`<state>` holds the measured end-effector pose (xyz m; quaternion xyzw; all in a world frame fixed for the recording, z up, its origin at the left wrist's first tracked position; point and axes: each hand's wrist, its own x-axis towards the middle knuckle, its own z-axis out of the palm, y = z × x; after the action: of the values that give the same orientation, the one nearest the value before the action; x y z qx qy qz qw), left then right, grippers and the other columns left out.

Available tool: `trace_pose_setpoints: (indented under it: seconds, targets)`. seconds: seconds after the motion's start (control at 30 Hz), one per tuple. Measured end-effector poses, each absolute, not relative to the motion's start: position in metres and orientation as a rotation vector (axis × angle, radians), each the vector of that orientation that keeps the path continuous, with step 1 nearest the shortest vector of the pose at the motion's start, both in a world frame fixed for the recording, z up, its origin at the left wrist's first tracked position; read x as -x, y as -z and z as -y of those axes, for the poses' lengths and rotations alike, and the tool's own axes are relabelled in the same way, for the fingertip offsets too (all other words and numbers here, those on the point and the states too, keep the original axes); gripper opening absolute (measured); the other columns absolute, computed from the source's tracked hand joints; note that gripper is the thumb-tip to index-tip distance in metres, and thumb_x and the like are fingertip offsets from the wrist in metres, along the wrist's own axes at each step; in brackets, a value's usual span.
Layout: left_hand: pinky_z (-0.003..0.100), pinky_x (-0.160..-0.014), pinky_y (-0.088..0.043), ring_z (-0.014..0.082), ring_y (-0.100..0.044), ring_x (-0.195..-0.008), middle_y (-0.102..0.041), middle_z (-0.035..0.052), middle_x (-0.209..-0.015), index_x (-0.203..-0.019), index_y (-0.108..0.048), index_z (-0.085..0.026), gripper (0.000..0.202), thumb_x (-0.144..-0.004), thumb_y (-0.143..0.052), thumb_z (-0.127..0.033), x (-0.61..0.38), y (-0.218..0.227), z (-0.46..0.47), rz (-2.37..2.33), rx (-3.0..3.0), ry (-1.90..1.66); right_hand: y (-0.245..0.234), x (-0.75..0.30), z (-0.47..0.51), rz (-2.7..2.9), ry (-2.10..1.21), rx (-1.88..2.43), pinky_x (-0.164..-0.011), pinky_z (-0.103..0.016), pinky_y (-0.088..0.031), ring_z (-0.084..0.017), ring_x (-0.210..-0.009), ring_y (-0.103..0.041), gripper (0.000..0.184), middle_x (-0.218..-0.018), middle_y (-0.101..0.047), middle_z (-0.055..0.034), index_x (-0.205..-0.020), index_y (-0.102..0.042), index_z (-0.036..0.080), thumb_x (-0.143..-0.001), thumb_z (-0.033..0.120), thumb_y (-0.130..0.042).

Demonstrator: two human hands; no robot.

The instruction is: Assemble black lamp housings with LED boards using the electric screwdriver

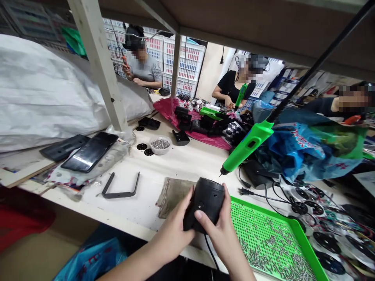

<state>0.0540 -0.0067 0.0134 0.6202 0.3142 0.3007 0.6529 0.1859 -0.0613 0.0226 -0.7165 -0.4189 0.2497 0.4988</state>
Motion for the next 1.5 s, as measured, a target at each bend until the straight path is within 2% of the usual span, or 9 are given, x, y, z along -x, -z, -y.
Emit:
trace_pose_setpoints:
  seconds: [0.2, 0.4, 0.53, 0.67, 0.93, 1.07, 1.23, 1.37, 1.5]
  targets:
    - [0.044, -0.117, -0.021, 0.0288, -0.032, -0.139, -0.039, 0.0101, -0.150, -0.144, -0.038, -0.019, 0.076, -0.073, -0.067, -0.013, -0.060, -0.026, 0.013, -0.770, -1.200, -0.692, -0.028, -0.186, 0.083, 1.189, -0.384, 1.956, -0.110, -0.057, -0.025, -0.035, -0.139, -0.027, 0.099, -0.146, -0.027, -0.0181, -0.151, -0.002, 0.022, -0.079, 0.055, -0.061]
    - [0.047, -0.118, -0.017, 0.0293, -0.027, -0.142, -0.034, 0.0062, -0.153, -0.145, -0.036, -0.026, 0.075, -0.076, -0.062, -0.011, -0.064, -0.020, 0.026, -0.807, -1.428, -0.773, -0.022, -0.176, 0.087, 1.075, -0.450, 1.878, -0.108, -0.052, -0.032, -0.033, -0.139, -0.031, 0.096, -0.153, -0.026, -0.0151, -0.151, -0.003, 0.024, -0.079, 0.052, -0.060]
    - [0.047, -0.115, -0.027, 0.0286, -0.035, -0.138, -0.037, 0.0050, -0.151, -0.147, -0.030, -0.027, 0.077, -0.078, -0.060, -0.015, -0.061, -0.020, 0.022, -0.848, -1.613, -0.671, -0.026, -0.186, 0.090, 0.982, -0.708, 1.916, -0.096, -0.051, -0.044, -0.035, -0.119, -0.056, 0.101, -0.136, -0.052, -0.0166, -0.151, -0.001, 0.024, -0.076, 0.054, -0.062]
    - [0.045, -0.111, -0.034, 0.0279, -0.048, -0.129, -0.051, 0.0006, -0.142, -0.139, -0.043, -0.036, 0.068, -0.077, -0.063, -0.015, -0.050, -0.030, 0.008, -0.822, -1.741, -0.632, -0.026, -0.195, 0.097, 0.963, -0.826, 1.860, -0.089, -0.049, -0.048, -0.034, -0.104, -0.065, 0.103, -0.116, -0.067, -0.0133, -0.152, -0.006, 0.023, -0.073, 0.055, -0.065]
    - [0.048, -0.109, -0.033, 0.0321, -0.050, -0.127, -0.055, 0.0043, -0.137, -0.130, -0.054, -0.036, 0.060, -0.076, -0.072, -0.019, -0.021, -0.092, -0.033, -0.431, -2.116, -0.429, -0.018, -0.187, 0.102, 0.888, -0.922, 1.468, -0.110, -0.044, -0.032, -0.025, -0.140, -0.030, 0.108, -0.153, -0.032, -0.0127, -0.151, 0.004, 0.022, -0.074, 0.054, -0.064]
    - [0.048, -0.113, -0.024, 0.0349, -0.047, -0.129, -0.055, 0.0079, -0.136, -0.121, -0.063, -0.032, 0.065, -0.061, -0.084, -0.018, -0.017, -0.118, -0.049, -0.266, -2.156, -0.496, -0.014, -0.207, 0.105, 1.177, -0.994, 1.459, -0.108, -0.049, -0.034, -0.031, -0.139, -0.033, 0.110, -0.152, -0.033, -0.0126, -0.152, 0.004, 0.024, -0.072, 0.052, -0.067]
    - [0.048, -0.113, -0.022, 0.0335, -0.056, -0.120, -0.069, 0.0060, -0.118, -0.106, -0.072, -0.030, 0.054, -0.058, -0.082, -0.007, -0.013, -0.126, -0.064, -0.334, -1.876, -0.427, 0.012, -0.195, 0.111, 1.259, -1.129, 1.329, -0.106, -0.052, -0.035, -0.034, -0.135, -0.039, 0.086, -0.150, -0.038, -0.0081, -0.147, -0.030, 0.032, -0.072, 0.057, -0.064]
    - [0.046, -0.112, -0.027, 0.0305, -0.050, -0.127, -0.062, 0.0056, -0.129, -0.127, -0.059, -0.031, 0.054, -0.076, -0.073, -0.026, -0.021, -0.097, -0.058, -0.483, -1.764, -0.636, 0.013, -0.173, 0.112, 1.046, -1.039, 1.394, -0.104, -0.054, -0.037, -0.034, -0.138, -0.034, 0.102, -0.152, -0.033, -0.0113, -0.151, -0.011, 0.030, -0.071, 0.065, -0.062]
    - [0.044, -0.113, -0.026, 0.0287, -0.035, -0.137, -0.038, 0.0095, -0.150, -0.141, -0.041, -0.028, 0.061, -0.087, -0.055, -0.053, -0.043, -0.055, -0.022, -0.754, -1.328, -0.903, -0.011, -0.174, 0.096, 0.991, -0.639, 1.699, -0.104, -0.058, -0.037, -0.038, -0.135, -0.037, 0.100, -0.150, -0.034, -0.0180, -0.152, -0.004, 0.023, -0.076, 0.059, -0.060]
